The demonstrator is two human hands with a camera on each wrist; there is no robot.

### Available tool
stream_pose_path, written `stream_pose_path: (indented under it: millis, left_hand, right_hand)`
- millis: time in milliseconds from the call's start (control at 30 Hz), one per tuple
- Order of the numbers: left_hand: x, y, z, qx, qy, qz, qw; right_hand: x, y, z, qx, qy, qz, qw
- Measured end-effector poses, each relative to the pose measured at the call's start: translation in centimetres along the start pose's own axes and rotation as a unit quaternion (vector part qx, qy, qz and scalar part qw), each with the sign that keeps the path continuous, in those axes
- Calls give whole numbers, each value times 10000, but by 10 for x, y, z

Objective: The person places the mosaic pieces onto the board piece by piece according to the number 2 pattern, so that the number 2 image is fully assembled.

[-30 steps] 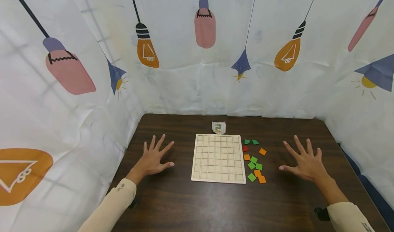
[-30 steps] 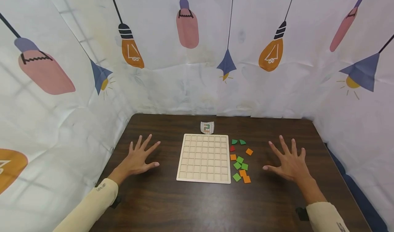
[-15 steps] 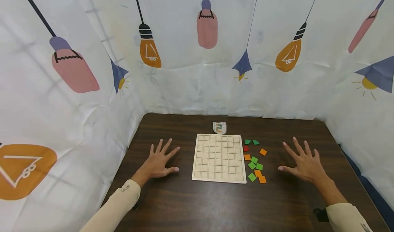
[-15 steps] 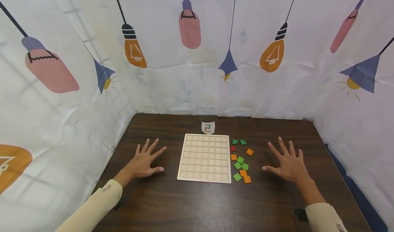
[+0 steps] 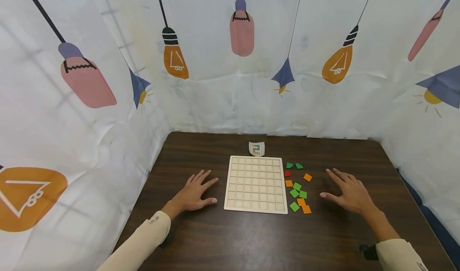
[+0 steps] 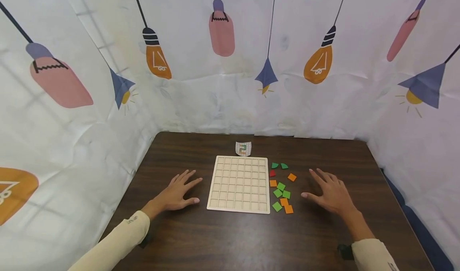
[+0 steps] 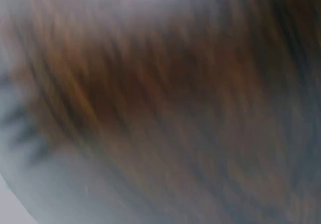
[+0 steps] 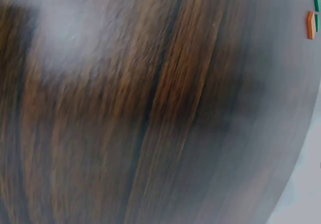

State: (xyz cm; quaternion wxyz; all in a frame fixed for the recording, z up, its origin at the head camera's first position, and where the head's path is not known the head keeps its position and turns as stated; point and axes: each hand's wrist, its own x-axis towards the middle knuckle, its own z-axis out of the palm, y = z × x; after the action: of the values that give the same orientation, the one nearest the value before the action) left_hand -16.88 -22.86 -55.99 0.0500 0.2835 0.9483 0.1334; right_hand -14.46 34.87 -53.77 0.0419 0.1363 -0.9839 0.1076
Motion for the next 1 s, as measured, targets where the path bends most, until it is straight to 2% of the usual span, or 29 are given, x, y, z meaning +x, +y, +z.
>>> stream_pose_path:
  millis: [200, 567, 1000]
  left_hand:
    - [7, 11, 11, 43, -113, 129, 9998]
    - [19, 25, 20, -37, -348, 229, 9991]
    - [22, 31, 22, -105, -544, 342, 9979]
  right_hand:
    - [5, -7, 2, 162, -71, 59, 9998]
    - [8, -14, 8, 281, -66, 10, 9996]
    - [12, -23, 12, 220, -62, -39, 9997]
